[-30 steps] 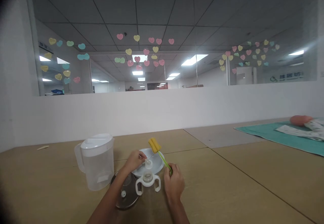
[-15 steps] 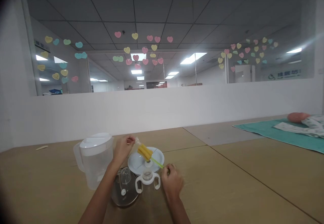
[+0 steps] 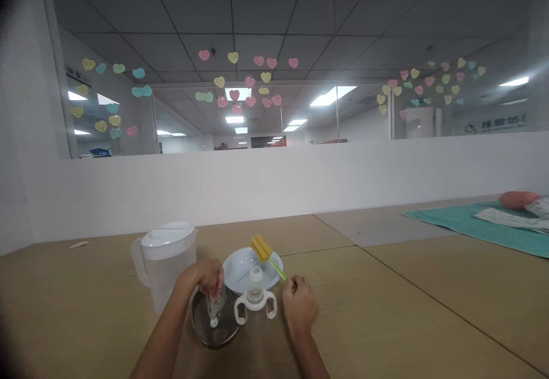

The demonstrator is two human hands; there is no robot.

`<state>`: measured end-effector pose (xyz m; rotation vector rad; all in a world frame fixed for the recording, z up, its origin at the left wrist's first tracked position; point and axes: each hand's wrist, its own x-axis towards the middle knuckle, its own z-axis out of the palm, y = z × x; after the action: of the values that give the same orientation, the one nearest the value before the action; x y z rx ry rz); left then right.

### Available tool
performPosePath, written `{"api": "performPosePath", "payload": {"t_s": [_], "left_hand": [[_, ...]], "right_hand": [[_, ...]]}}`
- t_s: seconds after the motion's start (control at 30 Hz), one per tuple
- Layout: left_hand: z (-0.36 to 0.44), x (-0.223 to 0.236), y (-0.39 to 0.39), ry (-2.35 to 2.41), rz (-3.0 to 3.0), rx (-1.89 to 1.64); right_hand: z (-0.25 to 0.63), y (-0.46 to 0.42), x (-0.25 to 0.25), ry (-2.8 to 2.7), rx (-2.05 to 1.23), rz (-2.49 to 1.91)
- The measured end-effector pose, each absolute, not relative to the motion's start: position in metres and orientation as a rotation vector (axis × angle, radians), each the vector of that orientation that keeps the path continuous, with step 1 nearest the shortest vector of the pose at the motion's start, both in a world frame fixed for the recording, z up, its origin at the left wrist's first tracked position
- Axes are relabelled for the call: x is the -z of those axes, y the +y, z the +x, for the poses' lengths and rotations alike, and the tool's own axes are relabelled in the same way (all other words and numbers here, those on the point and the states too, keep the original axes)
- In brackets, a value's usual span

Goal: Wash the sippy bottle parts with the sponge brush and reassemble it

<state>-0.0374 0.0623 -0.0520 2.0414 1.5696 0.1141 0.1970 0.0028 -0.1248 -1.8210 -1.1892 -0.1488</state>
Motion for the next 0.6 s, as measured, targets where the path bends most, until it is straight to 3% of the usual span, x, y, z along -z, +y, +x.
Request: {"api": "performPosePath", "payload": {"t_s": [0.27,0.6], "left_hand": [[-0.031,0.076,0.083,1.624,1.920,0.055],[-0.030,0.064,0.074,1.697,1.994,0.140]], "right_hand": [[0.195,-0.001,0.116,-1.231,-0.029,-1.982],[0.195,-0.001,0.114,-1.236,-0.079,-2.037]]}}
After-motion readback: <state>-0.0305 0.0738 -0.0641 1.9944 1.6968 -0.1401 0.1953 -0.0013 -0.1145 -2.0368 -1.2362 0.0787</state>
